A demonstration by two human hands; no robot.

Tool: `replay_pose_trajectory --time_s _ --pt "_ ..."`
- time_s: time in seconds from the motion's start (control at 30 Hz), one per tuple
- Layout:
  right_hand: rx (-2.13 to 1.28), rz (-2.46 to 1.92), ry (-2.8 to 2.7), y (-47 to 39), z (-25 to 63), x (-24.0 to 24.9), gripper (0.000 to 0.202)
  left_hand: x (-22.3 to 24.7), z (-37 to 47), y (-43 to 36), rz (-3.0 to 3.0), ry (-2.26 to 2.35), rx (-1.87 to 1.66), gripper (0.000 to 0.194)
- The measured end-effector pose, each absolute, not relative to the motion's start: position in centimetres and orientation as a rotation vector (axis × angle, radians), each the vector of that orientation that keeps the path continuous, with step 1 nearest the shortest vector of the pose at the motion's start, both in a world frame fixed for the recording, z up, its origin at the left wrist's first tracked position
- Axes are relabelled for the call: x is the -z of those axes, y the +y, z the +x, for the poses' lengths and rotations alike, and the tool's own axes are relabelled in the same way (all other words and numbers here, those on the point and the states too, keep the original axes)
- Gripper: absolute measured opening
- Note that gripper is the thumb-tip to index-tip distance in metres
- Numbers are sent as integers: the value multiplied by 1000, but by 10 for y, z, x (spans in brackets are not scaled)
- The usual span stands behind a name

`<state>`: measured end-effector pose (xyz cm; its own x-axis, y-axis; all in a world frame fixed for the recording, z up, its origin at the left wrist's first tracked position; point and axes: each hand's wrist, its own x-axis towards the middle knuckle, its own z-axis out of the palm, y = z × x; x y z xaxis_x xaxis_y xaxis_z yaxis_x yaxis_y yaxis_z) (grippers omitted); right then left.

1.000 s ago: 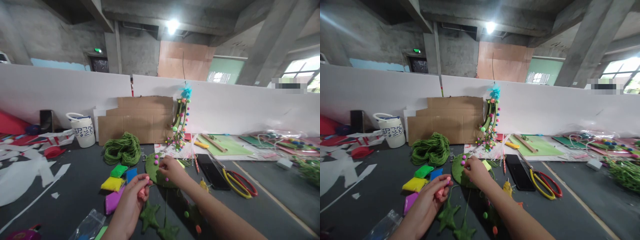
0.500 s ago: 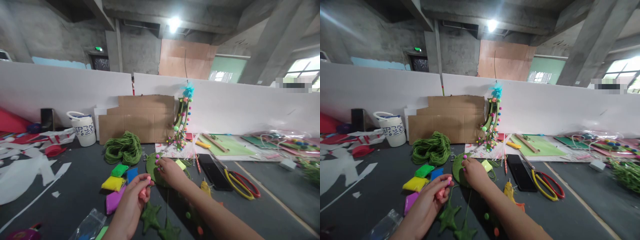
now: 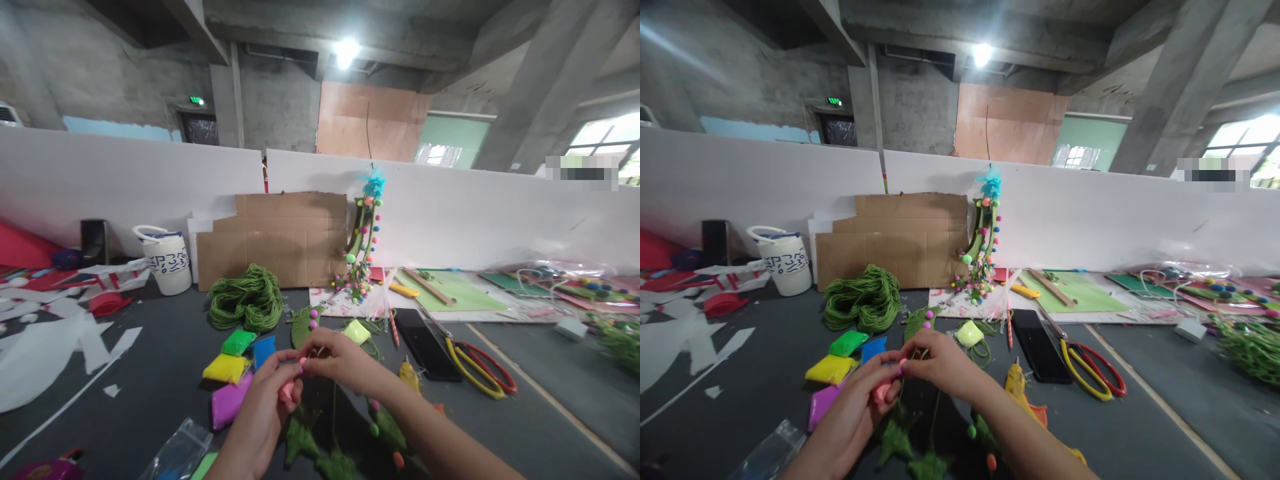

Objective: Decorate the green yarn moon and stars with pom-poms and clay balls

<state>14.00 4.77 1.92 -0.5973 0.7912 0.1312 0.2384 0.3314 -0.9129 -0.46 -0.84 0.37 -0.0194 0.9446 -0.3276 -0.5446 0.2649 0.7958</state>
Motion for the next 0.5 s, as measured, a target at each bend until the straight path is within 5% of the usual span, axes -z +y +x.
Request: replay_pose_trajectory --time_s 0.5 --pt "-1903 -785 -1210 48 146 -11 25 -3 -8 -8 470 903 -1309 14"
